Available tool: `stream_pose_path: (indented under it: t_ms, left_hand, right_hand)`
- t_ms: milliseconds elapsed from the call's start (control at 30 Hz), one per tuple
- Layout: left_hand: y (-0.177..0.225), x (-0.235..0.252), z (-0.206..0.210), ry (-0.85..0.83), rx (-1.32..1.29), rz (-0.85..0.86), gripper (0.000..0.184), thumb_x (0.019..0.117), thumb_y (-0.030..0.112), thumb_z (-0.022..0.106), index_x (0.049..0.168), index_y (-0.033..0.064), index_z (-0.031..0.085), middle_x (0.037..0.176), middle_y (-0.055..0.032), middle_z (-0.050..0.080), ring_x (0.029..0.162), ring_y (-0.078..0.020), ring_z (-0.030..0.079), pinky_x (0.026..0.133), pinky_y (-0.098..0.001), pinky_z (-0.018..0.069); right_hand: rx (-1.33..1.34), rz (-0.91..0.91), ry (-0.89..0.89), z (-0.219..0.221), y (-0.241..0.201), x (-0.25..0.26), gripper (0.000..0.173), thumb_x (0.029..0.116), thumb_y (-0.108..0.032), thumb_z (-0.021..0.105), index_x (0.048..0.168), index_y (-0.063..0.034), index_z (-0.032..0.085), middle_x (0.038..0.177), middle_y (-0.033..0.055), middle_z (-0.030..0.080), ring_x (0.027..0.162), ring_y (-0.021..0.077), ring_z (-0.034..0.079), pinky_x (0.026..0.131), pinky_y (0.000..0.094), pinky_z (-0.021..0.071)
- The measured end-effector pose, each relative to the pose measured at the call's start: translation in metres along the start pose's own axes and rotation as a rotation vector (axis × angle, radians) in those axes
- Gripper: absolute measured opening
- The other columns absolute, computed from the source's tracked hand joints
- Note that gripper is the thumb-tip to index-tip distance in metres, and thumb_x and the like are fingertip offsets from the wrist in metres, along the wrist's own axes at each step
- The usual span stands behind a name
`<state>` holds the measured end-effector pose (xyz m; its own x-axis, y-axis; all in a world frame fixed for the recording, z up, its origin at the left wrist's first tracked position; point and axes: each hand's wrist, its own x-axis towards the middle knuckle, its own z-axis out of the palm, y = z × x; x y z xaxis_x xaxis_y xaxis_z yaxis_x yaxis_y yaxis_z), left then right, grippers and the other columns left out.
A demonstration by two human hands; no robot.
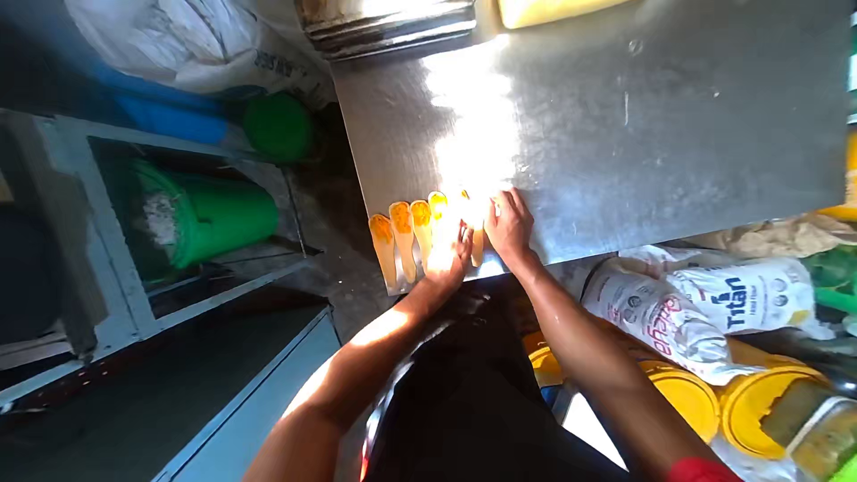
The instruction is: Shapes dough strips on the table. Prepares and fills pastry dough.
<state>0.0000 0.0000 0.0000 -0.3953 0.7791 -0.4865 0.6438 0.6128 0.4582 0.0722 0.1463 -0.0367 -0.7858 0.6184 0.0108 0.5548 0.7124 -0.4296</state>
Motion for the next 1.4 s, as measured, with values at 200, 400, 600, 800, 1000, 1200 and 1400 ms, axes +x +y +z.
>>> stream_pose_path:
  t_ms: [200,400,600,800,1000,1200,1400]
  left_hand:
    - [0.001,-0.035,0.052,-0.065,0.025,0.203,0.041,0.1084,0.015,0.038,0.143,0.0002,0.055,0.152,-0.0186,0.052,0.135,-0.0354,0.055,0.112,-0.0493,0.0444]
    - [-0.008,-0.042,0.116,0.127,0.075,0.315,0.04,0.1078,0.01,0.033,0.133,-0.0061,0.06,0.163,-0.0187,0.039,0.152,-0.0327,0.035,0.126,-0.0431,0.0282]
    - [-0.016,-0.055,0.131,0.152,0.003,0.338,0.042,0.1076,0.008,0.033,0.141,-0.0088,0.053,0.166,-0.0184,0.031,0.157,-0.0309,0.026,0.128,-0.0443,0.0224]
    - [0.004,-0.065,0.063,-0.265,-0.103,0.238,0.047,0.1117,0.014,0.03,0.155,-0.003,0.039,0.167,-0.0174,0.03,0.158,-0.0279,0.02,0.129,-0.041,0.0175]
    - [-0.023,-0.06,0.14,0.126,-0.069,0.363,0.046,0.1088,0.013,0.036,0.15,-0.0033,0.048,0.162,-0.0176,0.041,0.153,-0.0279,0.034,0.126,-0.0383,0.0277]
    - [-0.025,-0.062,0.149,0.159,0.151,0.422,0.04,0.1073,0.007,0.035,0.137,-0.0044,0.059,0.169,-0.0145,0.027,0.158,-0.0284,0.023,0.127,-0.0416,0.026]
    - [-0.028,-0.063,0.161,0.218,0.118,0.438,0.04,0.1068,0.006,0.037,0.141,-0.0052,0.056,0.169,-0.0117,0.027,0.157,-0.0239,0.024,0.127,-0.0377,0.0262]
  right_hand:
    - [-0.086,0.016,-0.24,0.068,0.012,0.058,0.028,0.0999,-0.005,0.056,0.122,0.0024,0.07,0.125,0.0242,0.068,0.117,0.043,0.064,0.1,0.0603,0.045]
    - [-0.225,-0.177,-0.029,0.051,0.01,0.118,0.023,0.0993,-0.007,0.054,0.106,-0.0009,0.075,0.104,0.0197,0.074,0.092,0.0403,0.07,0.083,0.0586,0.0494]
    - [-0.153,0.049,-0.092,0.076,0.026,0.113,0.048,0.1058,-0.002,0.037,0.151,0.0109,0.039,0.161,0.0288,0.036,0.151,0.0438,0.033,0.125,0.049,0.0227]
    - [-0.075,-0.049,-0.229,0.033,0.002,-0.068,0.083,0.094,-0.04,0.058,0.158,0.0046,0.029,0.171,0.0217,0.014,0.16,0.0333,0.007,0.131,0.0505,0.0082]
    - [-0.197,-0.125,-0.042,0.033,-0.001,-0.067,0.046,0.0954,-0.033,0.055,0.127,-0.0002,0.066,0.138,0.0224,0.058,0.128,0.0388,0.056,0.106,0.0553,0.0445]
    - [-0.185,-0.209,-0.075,0.05,0.002,0.024,0.019,0.0952,-0.002,0.058,0.099,0.0017,0.075,0.097,0.021,0.072,0.091,0.0407,0.07,0.084,0.0573,0.0519]
    - [-0.232,-0.085,-0.092,0.069,0.018,0.039,0.038,0.1015,-0.011,0.055,0.133,0.0085,0.06,0.143,0.0271,0.056,0.136,0.0426,0.051,0.116,0.0518,0.0361]
